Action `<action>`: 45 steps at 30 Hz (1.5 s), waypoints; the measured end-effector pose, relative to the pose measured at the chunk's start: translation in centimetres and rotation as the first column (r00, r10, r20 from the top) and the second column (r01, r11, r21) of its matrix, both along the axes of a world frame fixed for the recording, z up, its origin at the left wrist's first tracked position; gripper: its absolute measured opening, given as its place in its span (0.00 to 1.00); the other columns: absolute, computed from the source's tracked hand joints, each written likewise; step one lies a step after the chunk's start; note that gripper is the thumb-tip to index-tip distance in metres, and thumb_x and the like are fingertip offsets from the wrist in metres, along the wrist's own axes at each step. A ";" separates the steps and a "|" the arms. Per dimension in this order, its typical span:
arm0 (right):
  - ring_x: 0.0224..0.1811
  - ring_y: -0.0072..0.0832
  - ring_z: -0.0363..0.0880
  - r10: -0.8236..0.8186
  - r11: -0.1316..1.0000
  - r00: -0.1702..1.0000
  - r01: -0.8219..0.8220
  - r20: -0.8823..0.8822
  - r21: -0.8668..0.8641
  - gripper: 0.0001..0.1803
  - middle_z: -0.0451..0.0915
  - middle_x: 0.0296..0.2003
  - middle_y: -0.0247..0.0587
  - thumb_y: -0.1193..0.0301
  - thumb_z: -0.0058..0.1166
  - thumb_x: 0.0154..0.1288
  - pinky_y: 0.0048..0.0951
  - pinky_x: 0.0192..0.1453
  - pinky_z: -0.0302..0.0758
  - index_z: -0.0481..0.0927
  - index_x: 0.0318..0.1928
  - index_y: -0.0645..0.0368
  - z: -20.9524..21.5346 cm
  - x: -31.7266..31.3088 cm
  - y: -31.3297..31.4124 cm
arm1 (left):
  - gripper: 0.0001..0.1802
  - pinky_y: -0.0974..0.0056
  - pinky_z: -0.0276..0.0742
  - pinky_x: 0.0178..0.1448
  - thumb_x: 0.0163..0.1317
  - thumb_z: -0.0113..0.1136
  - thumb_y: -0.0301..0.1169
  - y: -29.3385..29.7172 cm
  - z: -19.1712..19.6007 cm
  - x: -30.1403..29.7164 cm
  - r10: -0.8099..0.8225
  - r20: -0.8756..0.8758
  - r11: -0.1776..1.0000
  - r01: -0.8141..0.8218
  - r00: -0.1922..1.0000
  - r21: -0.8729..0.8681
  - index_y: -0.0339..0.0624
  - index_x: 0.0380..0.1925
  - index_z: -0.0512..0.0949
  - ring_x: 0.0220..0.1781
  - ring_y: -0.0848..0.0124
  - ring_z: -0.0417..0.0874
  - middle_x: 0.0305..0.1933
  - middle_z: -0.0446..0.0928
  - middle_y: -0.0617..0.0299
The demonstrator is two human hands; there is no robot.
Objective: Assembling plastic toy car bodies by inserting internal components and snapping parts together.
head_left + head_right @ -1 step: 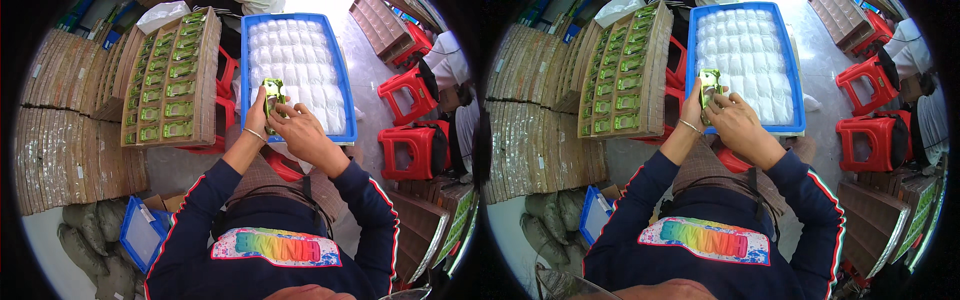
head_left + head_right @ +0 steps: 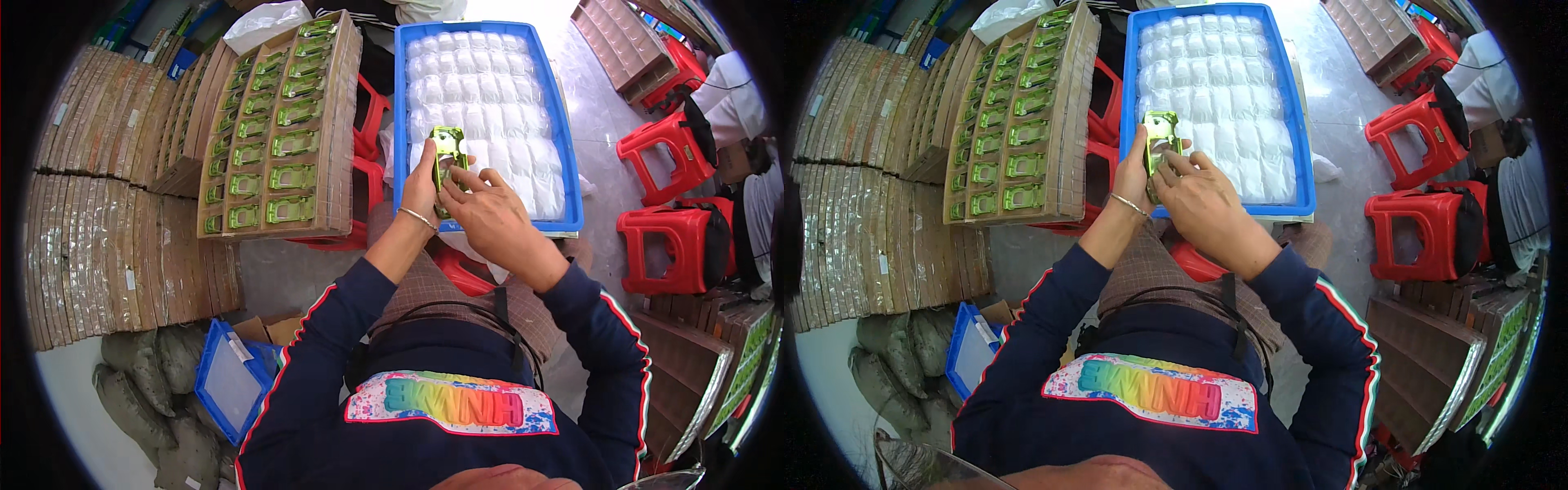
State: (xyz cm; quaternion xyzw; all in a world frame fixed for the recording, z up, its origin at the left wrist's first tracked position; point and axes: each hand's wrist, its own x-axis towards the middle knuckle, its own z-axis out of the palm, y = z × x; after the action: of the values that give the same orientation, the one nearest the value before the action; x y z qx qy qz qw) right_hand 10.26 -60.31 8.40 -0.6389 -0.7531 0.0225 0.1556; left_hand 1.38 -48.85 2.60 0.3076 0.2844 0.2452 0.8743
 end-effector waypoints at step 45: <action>0.23 0.32 0.75 -0.442 0.810 0.359 0.553 -0.822 -0.194 0.05 0.74 0.22 0.47 0.79 0.55 0.61 0.32 0.28 0.70 0.73 0.36 0.64 -5.6 10.5 14.6 | 0.28 0.59 0.78 0.49 0.61 0.50 0.19 9.7 -1.7 10.7 0.506 -0.284 0.460 0.024 0.814 0.888 0.42 0.63 0.65 0.46 0.56 0.85 0.44 0.81 0.44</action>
State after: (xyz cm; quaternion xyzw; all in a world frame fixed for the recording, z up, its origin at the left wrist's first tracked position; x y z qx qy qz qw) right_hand 20.78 -45.70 2.77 -0.7334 -0.3527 0.2335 0.5322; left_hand 12.12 -39.14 0.92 0.7081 0.3872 0.3887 0.4446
